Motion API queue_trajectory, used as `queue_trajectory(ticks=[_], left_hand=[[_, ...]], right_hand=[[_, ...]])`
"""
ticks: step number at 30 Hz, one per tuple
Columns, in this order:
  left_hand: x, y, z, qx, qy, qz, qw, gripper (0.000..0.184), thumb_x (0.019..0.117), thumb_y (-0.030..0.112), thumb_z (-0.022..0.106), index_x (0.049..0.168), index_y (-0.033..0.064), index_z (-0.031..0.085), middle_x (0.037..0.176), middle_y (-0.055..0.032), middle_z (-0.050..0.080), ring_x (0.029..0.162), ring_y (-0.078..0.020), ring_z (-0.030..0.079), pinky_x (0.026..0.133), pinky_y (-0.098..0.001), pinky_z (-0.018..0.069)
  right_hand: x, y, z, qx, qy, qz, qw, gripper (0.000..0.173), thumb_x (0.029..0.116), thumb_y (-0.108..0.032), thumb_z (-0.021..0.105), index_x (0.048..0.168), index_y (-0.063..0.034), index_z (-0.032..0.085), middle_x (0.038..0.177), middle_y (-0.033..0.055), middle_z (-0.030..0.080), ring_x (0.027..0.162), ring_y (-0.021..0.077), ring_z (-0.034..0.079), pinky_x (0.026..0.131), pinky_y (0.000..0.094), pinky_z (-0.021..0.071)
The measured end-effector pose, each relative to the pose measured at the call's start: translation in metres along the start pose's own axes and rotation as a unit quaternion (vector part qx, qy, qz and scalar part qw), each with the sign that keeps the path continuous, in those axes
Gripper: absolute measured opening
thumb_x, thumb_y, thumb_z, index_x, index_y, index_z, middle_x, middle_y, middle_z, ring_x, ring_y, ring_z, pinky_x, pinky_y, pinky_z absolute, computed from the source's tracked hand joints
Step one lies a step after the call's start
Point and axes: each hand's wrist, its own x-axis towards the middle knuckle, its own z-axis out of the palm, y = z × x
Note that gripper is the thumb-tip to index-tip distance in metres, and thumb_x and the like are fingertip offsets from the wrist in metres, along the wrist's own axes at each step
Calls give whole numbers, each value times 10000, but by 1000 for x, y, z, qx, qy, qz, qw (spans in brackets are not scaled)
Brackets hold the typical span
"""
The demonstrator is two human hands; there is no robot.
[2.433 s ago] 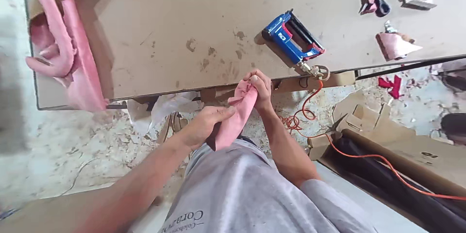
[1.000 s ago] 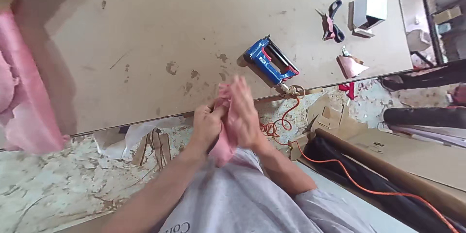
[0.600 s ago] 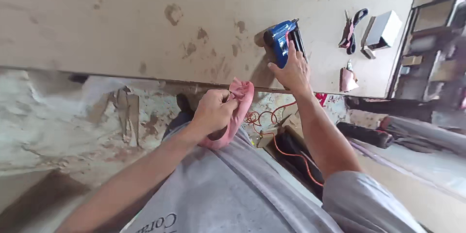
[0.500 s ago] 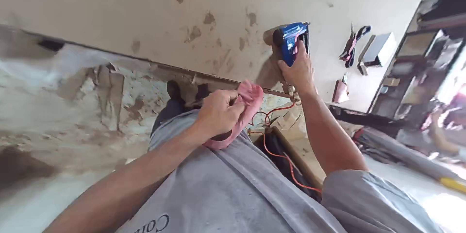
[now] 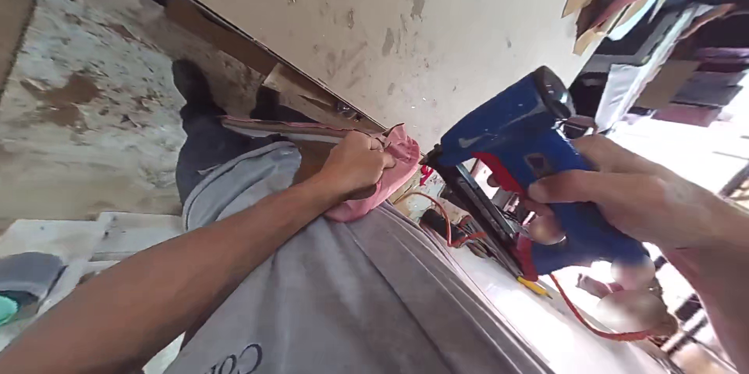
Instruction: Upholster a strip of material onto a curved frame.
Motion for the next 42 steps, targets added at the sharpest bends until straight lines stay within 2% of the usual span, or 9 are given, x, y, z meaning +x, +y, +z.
queue_trajectory(ticks=[13, 21, 26, 31, 33, 36, 38, 40, 42], left_hand=[[6, -11, 5, -8, 15, 7, 1000, 346, 983, 261, 644, 673, 109, 613, 651, -49, 587, 656, -205, 582, 610, -477, 450], [6, -9, 3, -10, 8, -14, 1000, 378, 993, 292, 644, 667, 106, 596, 658, -62, 583, 664, -219, 578, 611, -479, 445], [7, -9, 4, -27, 4, -15, 1000, 398, 991, 276, 653, 644, 104, 563, 628, -54, 557, 627, -203, 553, 587, -453, 431], [14, -19, 7, -65, 1, -11, 998, 288, 939, 247, 675, 693, 100, 641, 665, -65, 622, 659, -215, 610, 605, -488, 469], [11, -13, 3, -88, 1, -17, 996, 302, 948, 230, 682, 688, 91, 613, 638, -45, 574, 608, -170, 551, 572, -419, 436], [-6, 0, -12, -129, -14, 7, 992, 240, 1011, 240, 636, 850, 73, 700, 725, -15, 631, 645, -83, 578, 611, -303, 490], [-28, 1, -27, -76, -25, 61, 995, 421, 1104, 382, 437, 1002, 76, 707, 851, -30, 642, 777, -93, 606, 722, -334, 519], [-59, -5, -42, 27, -28, 114, 993, 600, 1106, 507, 286, 1069, 63, 688, 903, -83, 651, 863, -172, 635, 797, -447, 531], [-91, -17, -50, 142, -39, 158, 976, 589, 1027, 622, 387, 1143, 111, 654, 913, -48, 641, 867, -170, 634, 781, -468, 534]], right_hand=[[56, -24, -5, -109, -71, 70, 989, 225, 944, -226, 520, 865, -82, 674, 604, 78, 631, 463, 168, 624, 431, 300, 549], [53, -29, 6, -92, -102, 59, 989, 213, 939, -209, 518, 819, -89, 648, 586, 72, 616, 446, 154, 608, 417, 286, 536], [55, -34, 16, -76, -121, 75, 987, 193, 954, -200, 528, 858, -83, 648, 585, 62, 610, 447, 143, 611, 418, 278, 544], [51, -38, 28, -84, -151, 60, 983, 197, 944, -212, 523, 823, -105, 636, 592, 44, 626, 473, 127, 625, 444, 258, 545], [42, -33, 23, -101, -82, 25, 991, 201, 940, -226, 531, 814, -117, 644, 600, 33, 634, 479, 124, 626, 449, 269, 547], [42, -5, 0, -195, 144, -41, 969, 233, 946, -316, 540, 832, -142, 646, 609, 11, 629, 492, 147, 630, 463, 362, 558], [69, 20, -18, -285, 280, -30, 916, 374, 958, -431, 556, 865, -80, 641, 669, 115, 621, 593, 306, 640, 544, 561, 498], [114, 40, -36, -321, 351, -15, 880, 511, 953, -480, 556, 937, 25, 630, 810, 267, 635, 807, 493, 646, 668, 713, 442], [167, 66, -50, -294, 398, -13, 869, 595, 944, -504, 546, 1075, 71, 629, 945, 339, 659, 951, 562, 645, 757, 759, 448]])
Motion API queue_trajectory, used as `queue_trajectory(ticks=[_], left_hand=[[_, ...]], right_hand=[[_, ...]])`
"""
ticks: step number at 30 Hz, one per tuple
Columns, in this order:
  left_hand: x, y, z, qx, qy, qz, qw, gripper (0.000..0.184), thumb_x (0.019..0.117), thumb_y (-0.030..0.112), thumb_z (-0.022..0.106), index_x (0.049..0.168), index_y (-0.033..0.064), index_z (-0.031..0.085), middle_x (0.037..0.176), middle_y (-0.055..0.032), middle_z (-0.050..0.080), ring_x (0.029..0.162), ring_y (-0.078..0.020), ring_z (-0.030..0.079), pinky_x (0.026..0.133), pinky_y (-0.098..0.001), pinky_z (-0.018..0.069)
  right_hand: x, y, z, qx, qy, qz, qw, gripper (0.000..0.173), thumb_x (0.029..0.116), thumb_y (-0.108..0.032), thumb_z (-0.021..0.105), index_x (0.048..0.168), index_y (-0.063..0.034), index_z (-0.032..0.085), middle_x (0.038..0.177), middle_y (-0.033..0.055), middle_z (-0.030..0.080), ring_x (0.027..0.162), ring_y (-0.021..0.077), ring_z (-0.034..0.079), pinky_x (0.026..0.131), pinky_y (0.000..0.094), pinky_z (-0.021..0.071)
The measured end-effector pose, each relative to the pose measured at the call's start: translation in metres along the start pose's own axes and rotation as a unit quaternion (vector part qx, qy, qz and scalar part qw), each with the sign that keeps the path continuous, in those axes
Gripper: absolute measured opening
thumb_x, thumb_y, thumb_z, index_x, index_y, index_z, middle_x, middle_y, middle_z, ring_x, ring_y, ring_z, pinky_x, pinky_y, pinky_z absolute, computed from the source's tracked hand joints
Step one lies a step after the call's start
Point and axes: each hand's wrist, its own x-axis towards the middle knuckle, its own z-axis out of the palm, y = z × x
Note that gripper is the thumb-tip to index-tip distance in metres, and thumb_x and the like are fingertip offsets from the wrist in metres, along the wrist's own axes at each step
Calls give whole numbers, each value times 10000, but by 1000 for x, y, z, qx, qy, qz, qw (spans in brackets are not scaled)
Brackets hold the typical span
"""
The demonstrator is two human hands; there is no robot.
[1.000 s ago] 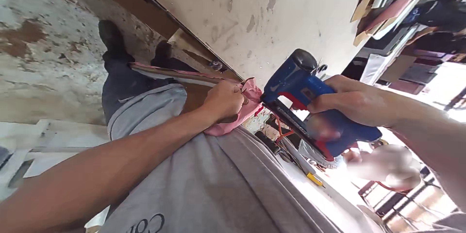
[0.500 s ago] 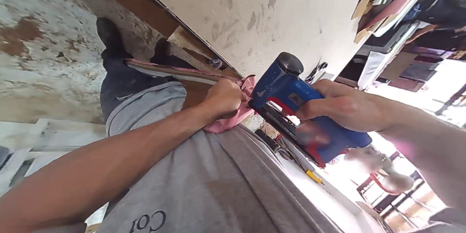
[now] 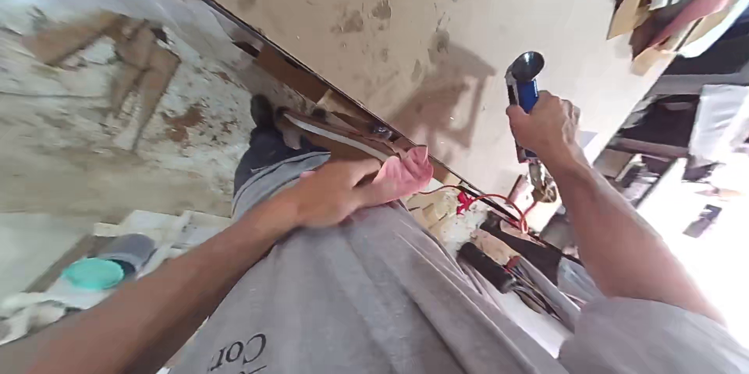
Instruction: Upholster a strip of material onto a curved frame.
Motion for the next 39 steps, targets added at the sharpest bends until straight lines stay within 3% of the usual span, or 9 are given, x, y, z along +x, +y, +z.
queue_trajectory(ticks=[3, 7, 11, 15, 19, 23, 29, 32, 39], left_hand=[[-22, 5, 9, 122, 15, -2, 992, 725, 807, 701, 691, 1213, 106, 608, 1006, -69, 666, 971, -215, 651, 852, -494, 546], [-12, 29, -8, 134, 75, -33, 988, 344, 919, 368, 734, 1155, 120, 701, 994, -33, 728, 917, -118, 698, 844, -401, 591], [-5, 64, -36, 26, 59, 36, 997, 206, 924, 278, 751, 950, 78, 711, 762, -1, 712, 674, -74, 688, 624, -274, 606], [-21, 97, -57, -3, -14, 67, 998, 251, 1038, 245, 593, 918, 62, 716, 729, -24, 684, 626, -82, 649, 588, -239, 575], [-41, 130, -72, 185, -47, 43, 981, 345, 931, 501, 666, 830, 174, 705, 659, 49, 656, 576, -41, 629, 511, -229, 533], [-50, 171, -79, 293, -87, -2, 952, 237, 990, 304, 654, 827, 158, 743, 638, 35, 665, 544, -48, 619, 488, -245, 522], [-16, 293, -61, 406, 4, -43, 913, 394, 1064, 333, 547, 779, 113, 705, 604, -25, 613, 500, -104, 559, 445, -277, 440], [44, 288, -54, 414, 76, -71, 904, 432, 1060, 406, 547, 771, 112, 675, 619, -30, 602, 526, -117, 561, 482, -326, 442], [165, 165, -47, 326, 111, -166, 924, 377, 1008, 400, 627, 834, 72, 688, 737, -38, 628, 681, -158, 615, 678, -433, 533]], right_hand=[[23, 9, 47, 79, 44, -17, 996, 664, 951, -476, 559, 1333, 67, 535, 1147, 393, 626, 1081, 604, 607, 836, 785, 435], [-69, -22, 49, 244, 55, -292, 923, 648, 984, -494, 537, 1475, -71, 527, 1443, 218, 542, 1323, 388, 535, 1048, 604, 468], [-158, -93, 63, 408, 177, -397, 803, 466, 1055, -393, 420, 1228, -66, 704, 1255, 115, 678, 1202, 237, 620, 1017, 466, 507], [-172, -143, 71, 497, 390, -247, 735, 446, 1065, -309, 395, 787, -57, 636, 690, 44, 639, 637, 123, 629, 565, 325, 521], [-194, -176, 61, 527, 437, -169, 709, 449, 1041, -357, 452, 722, -82, 608, 572, 0, 554, 500, 79, 531, 460, 290, 440], [-194, -192, 37, 594, 404, -179, 673, 390, 1028, -285, 448, 713, -97, 582, 546, -17, 524, 460, 68, 494, 419, 284, 398], [-117, -198, -32, 783, 400, -270, 391, 378, 1051, -248, 408, 700, -161, 518, 610, -70, 500, 539, 1, 487, 502, 181, 417], [-37, -197, -25, 828, 396, -298, 263, 334, 1005, -237, 462, 722, -169, 627, 673, -99, 602, 651, -7, 584, 626, 202, 499], [39, -175, 100, 881, 284, -158, 344, 379, 1017, -255, 423, 718, -112, 608, 698, 11, 667, 619, 109, 631, 580, 310, 545]])
